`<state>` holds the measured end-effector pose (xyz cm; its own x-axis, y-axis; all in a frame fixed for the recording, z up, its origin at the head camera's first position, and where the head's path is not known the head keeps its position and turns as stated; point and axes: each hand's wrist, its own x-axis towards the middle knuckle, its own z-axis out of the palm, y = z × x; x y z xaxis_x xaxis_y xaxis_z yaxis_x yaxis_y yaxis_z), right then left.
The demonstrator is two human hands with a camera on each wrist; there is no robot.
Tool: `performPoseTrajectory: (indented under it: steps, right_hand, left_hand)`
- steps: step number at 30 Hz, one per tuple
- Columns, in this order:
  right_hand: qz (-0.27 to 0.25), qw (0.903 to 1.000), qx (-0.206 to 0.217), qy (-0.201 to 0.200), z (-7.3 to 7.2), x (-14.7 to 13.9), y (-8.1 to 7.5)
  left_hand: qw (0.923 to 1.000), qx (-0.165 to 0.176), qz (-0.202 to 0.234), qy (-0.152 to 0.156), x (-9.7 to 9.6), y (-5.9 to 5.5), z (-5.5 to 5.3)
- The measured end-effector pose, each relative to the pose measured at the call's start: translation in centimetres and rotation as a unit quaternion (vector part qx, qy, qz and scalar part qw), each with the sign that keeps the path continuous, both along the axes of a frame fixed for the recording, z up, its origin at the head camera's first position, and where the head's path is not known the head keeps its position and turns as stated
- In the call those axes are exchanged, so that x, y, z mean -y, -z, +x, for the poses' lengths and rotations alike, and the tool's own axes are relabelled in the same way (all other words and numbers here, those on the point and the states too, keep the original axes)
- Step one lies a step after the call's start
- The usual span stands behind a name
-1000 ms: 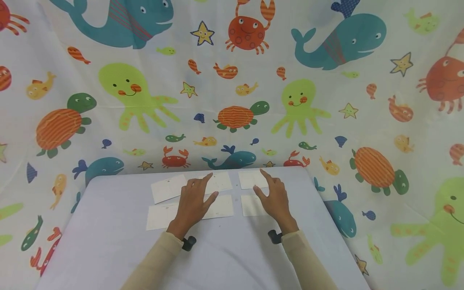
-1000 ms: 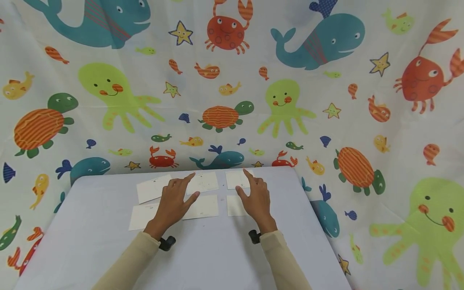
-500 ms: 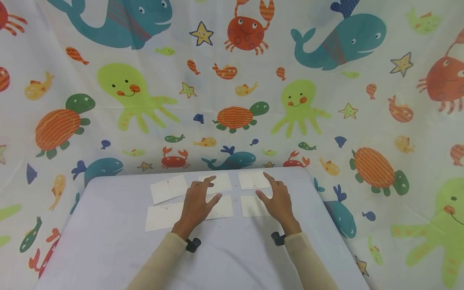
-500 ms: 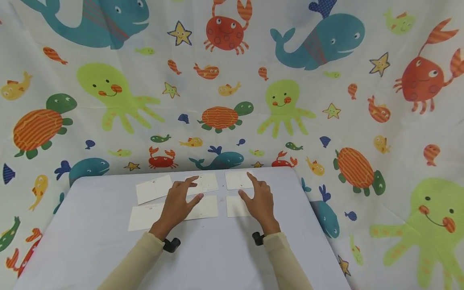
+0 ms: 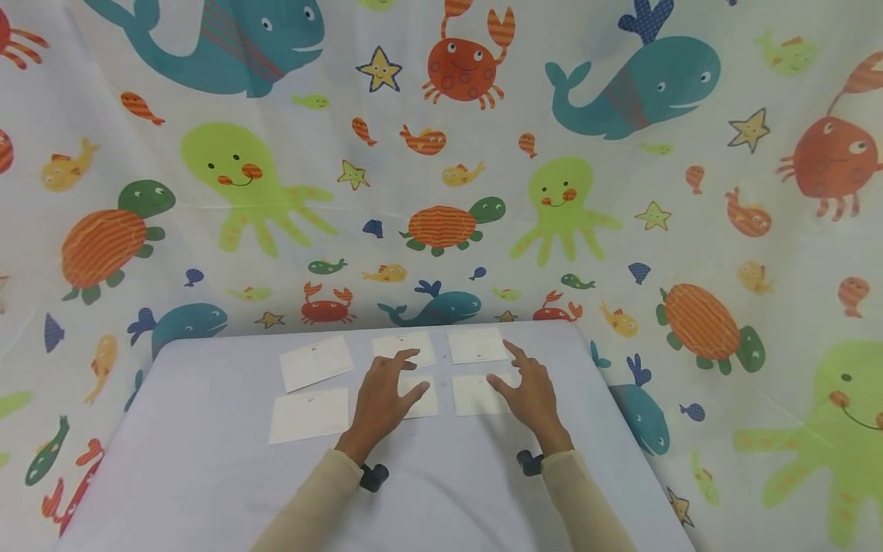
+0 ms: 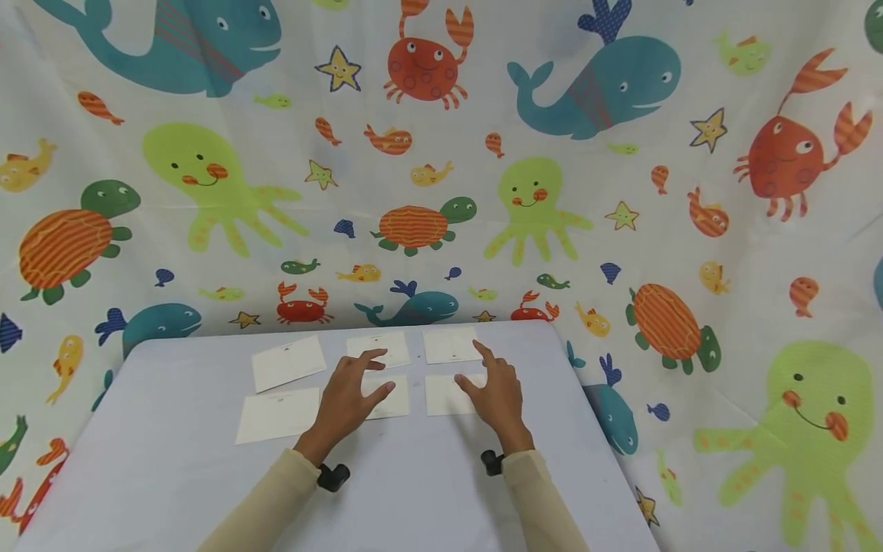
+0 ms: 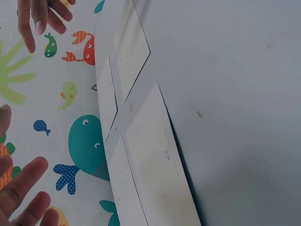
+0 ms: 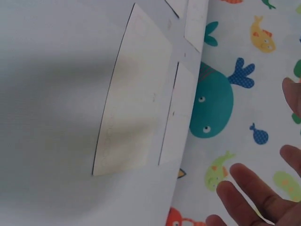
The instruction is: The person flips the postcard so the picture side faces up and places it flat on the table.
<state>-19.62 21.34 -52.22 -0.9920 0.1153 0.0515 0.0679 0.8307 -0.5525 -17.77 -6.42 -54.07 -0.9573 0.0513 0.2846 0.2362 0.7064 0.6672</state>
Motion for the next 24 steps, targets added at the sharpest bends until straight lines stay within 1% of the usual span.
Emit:
performPoseTrajectory:
  steps: [4,11,14,20,24]
  right_hand:
    - [-0.005,0.9999,0.01,-0.002,-0.2,-0.7,0.6]
    - [-0.019,0.9998,0.005,-0.006,-0.5,-1.8,1.3]
    - [-0.029,0.9995,0.013,-0.001,-0.6,-2.1,1.7]
    - [-0.047,0.9985,0.026,0.013,-0.9,-2.7,2.7]
    - [-0.055,0.9975,0.042,0.015,-1.0,-3.1,3.3]
  left_hand:
    - [0.9999,0.006,0.009,0.006,-0.5,0.5,0.1]
    - [0.9995,0.02,0.025,0.008,-1.6,0.9,-0.3]
    - [0.9991,0.028,0.032,0.006,-2.0,1.1,-0.4]
    - [0.9978,0.039,0.052,0.015,-3.0,1.6,-0.7]
    - [0.997,0.054,0.054,0.016,-3.4,2.1,-0.9]
